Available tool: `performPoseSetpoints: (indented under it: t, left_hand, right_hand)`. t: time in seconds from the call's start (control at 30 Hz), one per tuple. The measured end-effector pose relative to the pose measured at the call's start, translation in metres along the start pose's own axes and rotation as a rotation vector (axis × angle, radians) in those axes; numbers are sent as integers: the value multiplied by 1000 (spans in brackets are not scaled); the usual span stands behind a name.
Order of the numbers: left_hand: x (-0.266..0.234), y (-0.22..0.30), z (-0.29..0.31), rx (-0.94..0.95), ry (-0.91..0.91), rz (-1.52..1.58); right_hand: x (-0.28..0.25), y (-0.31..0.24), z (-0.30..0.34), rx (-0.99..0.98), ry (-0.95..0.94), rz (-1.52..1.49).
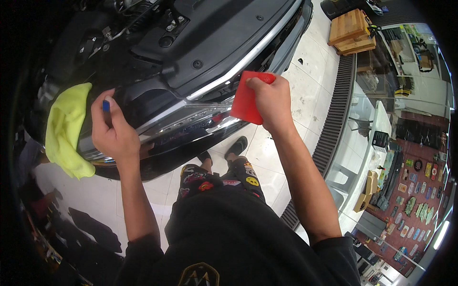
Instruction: The person applies a transparent protective film to the front bumper of a black car. They use a red squeegee to smooth the film and a yellow microfiber cloth to wipe the surface, working along the chrome trim and bumper edges.
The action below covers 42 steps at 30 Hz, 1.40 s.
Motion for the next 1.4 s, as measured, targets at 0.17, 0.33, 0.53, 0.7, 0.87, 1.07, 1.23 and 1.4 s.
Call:
performPoseSetpoints:
  t: [0.17,0.33,0.53,0.7,0.87,1.07,1.23,1.4]
  left_hand:
    - [-1,-4,0,-49,-11,25]
    - [1,-2,2,-68,-17,74]
    - [1,-7,2,-73,-30,134]
    - [1,-4,3,-78,-38,180]
    - [1,-5,4,-77,-29,198]
    - [-2,-6,3,-48,1,141]
    - [-5,-6,2,-41,-24,211]
    - [-5,1,3,-28,-25,168]
  right_hand:
    - [3,-3,6,67,36,-6]
    - [2,-13,9,165,48,-7]
    - [7,-16,10,199,38,-3]
    - [7,-9,9,187,-25,33]
    - [12,-11,14,243,52,-7]
    - [16,-15,17,272,133,-155]
    - [2,5,23,254,167,-334]
    - [-4,7,18,193,98,-234]
Point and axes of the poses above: each hand's wrist, its own z-axis away from the middle knuckle, its own x-axis out of the palm, y = z × x, the point moved 7 cm from there along -z, towards the middle knuckle, and after that the axes turned 12 degrees about -x, right-handed, at the moved point
